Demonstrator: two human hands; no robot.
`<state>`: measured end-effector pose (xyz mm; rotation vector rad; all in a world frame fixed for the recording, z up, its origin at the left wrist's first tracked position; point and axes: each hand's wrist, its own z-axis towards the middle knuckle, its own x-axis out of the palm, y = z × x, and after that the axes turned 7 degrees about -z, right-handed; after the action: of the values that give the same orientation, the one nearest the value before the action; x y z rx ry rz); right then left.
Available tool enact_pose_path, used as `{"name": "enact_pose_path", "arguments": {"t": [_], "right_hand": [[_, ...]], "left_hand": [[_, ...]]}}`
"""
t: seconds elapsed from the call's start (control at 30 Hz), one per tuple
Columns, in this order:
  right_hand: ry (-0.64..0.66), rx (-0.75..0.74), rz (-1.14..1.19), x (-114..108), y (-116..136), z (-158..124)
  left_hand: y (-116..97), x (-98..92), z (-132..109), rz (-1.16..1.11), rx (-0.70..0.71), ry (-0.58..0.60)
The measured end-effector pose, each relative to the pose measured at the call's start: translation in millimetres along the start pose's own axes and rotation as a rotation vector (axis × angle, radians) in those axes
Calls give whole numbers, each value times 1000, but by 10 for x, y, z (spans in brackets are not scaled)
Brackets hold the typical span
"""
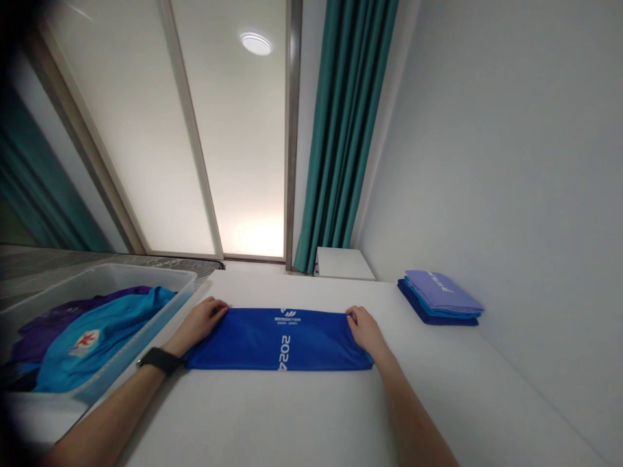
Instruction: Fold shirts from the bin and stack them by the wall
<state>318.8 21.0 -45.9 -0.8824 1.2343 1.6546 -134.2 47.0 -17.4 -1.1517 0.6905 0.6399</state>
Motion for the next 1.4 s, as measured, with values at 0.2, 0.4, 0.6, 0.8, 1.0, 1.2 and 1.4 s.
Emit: {"name": "enact_pose_path", "arguments": {"t": [0.2, 0.4, 0.6, 0.8, 1.0, 1.2, 1.4], "right_hand": [[-6, -6, 24, -6, 7, 4], [7, 34, 144, -27, -29, 0], [-25, 55, 280, -90, -13, -56], [-27, 179, 354, -227, -38, -165], [-31, 216, 248, -334, 61, -352], [-35, 167, -32, -307, 186, -618], [-132, 119, -330, -268, 277, -789]], "left_hand": [[-87, -36, -36, 109, 8, 23], [-458, -85, -106, 504, 67, -48], [-833, 98, -45, 462, 211, 22], [-1302, 555, 165, 326, 386, 108], [-1814, 1002, 441, 233, 498, 233], [-2172, 1459, 595, 211, 633, 310], [-2299, 1778, 651, 215, 673, 347]]}}
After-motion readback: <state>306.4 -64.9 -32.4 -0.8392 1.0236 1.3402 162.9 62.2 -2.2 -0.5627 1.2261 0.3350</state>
